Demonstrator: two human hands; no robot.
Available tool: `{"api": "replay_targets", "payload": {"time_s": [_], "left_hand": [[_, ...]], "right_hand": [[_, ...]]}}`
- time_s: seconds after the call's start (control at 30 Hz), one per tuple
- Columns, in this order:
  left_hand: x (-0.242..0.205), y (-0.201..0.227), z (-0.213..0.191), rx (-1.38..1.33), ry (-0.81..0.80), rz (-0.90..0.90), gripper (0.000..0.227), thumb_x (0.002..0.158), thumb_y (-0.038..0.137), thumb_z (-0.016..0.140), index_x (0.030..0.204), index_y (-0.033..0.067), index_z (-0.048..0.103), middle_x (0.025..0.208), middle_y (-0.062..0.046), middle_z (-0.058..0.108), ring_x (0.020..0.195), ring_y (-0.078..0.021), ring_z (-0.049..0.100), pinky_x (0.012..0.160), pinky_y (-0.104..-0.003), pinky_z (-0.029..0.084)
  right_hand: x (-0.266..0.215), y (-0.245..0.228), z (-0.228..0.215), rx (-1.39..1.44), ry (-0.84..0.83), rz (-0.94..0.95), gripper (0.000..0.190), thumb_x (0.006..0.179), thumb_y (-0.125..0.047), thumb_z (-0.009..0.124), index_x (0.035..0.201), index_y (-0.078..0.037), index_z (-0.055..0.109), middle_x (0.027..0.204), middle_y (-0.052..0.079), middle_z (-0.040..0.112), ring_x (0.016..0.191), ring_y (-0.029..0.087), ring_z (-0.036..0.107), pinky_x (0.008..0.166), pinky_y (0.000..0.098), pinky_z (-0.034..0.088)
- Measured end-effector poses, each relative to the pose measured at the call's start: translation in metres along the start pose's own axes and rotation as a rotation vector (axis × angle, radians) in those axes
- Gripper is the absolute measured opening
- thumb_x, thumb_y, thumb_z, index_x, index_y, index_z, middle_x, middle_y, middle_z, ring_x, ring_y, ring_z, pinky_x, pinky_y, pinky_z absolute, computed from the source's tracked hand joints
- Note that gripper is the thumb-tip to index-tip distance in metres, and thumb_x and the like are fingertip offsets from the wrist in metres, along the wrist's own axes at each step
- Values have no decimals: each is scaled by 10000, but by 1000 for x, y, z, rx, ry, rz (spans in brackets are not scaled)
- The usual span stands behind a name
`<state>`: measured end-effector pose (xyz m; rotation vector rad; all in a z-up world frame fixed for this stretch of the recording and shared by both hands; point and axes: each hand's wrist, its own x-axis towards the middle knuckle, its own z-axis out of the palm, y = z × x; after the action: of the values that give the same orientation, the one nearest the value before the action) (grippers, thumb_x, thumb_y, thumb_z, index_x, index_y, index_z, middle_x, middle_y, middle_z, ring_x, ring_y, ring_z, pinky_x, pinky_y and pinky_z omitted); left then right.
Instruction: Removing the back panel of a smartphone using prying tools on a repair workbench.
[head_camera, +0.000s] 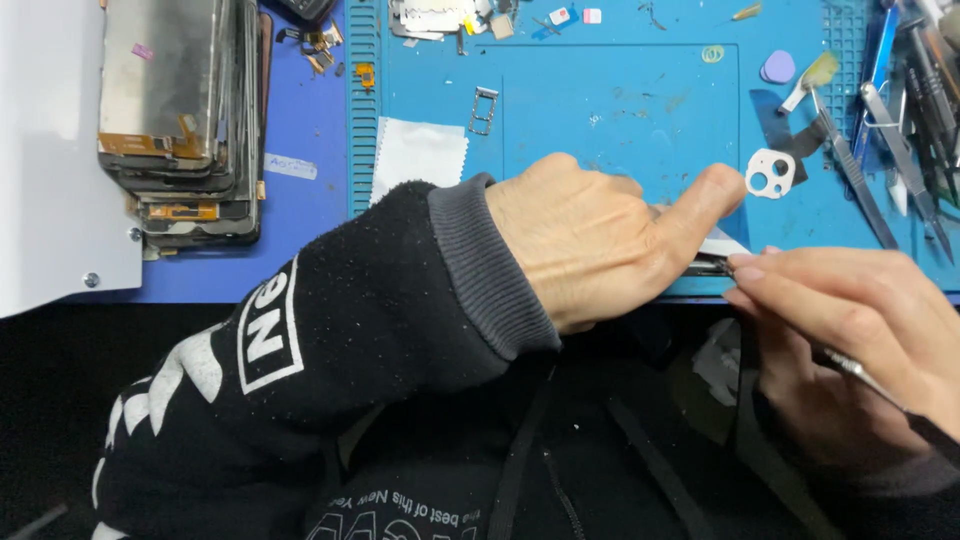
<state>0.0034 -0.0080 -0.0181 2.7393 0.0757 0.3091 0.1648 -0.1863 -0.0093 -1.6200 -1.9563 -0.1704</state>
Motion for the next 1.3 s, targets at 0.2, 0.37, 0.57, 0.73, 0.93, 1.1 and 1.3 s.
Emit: {"api": "replay_targets", "payload": {"time_s": [0.2,0.37,0.57,0.73,0.93,1.1,1.3], "left_hand": [[-2,3,-7,5,14,-23,378,1012,188,460,1353,40,389,679,-128,700,628,-357,723,426,-499,519],[-3,5,-7,-30,-8,-35,377,1001,193,458,1348,62,387,713,-148,714,689,-368,736,466,-506,539],[-1,4,-6,-89,-59,-23,388,992,233,472,1333,68,386,760,-123,733,753,-356,744,495,-509,552],[0,5,-17,-88,-105,-39,405,982,252,490,1330,73,386,768,-139,727,755,-356,744,494,-512,549],[-3,4,-11,-25,-81,-54,411,990,225,484,1359,75,380,768,-137,730,769,-352,748,502,-507,548],[1,5,-13,-55,-115,-75,413,985,237,483,1354,83,378,765,-140,729,756,-347,748,479,-502,545],[-1,6,-11,-58,-115,-74,375,1006,236,469,1340,93,380,768,-138,727,753,-346,748,471,-503,541]], "right_hand": [[-4,17,11,66,108,-82,309,922,91,769,1207,-2,693,1044,123,717,937,259,725,828,321,586],[13,6,1,47,12,-103,386,729,37,770,1107,28,695,991,146,724,967,321,728,829,408,592],[8,-8,15,-108,16,6,316,749,41,783,1053,-21,720,1030,111,703,966,280,703,774,378,582],[16,-14,14,-202,24,-39,363,707,66,728,1058,-23,733,1022,94,716,982,288,706,734,371,582],[16,-21,14,-166,30,51,208,819,-27,749,1024,-43,718,1030,81,708,1059,277,710,801,373,592],[26,-26,10,-315,37,-3,198,799,-6,765,984,-72,744,1003,34,723,1054,262,708,725,339,573],[27,-29,11,-317,42,8,212,770,-10,756,972,-73,744,982,42,728,1070,270,707,742,346,578]]}}
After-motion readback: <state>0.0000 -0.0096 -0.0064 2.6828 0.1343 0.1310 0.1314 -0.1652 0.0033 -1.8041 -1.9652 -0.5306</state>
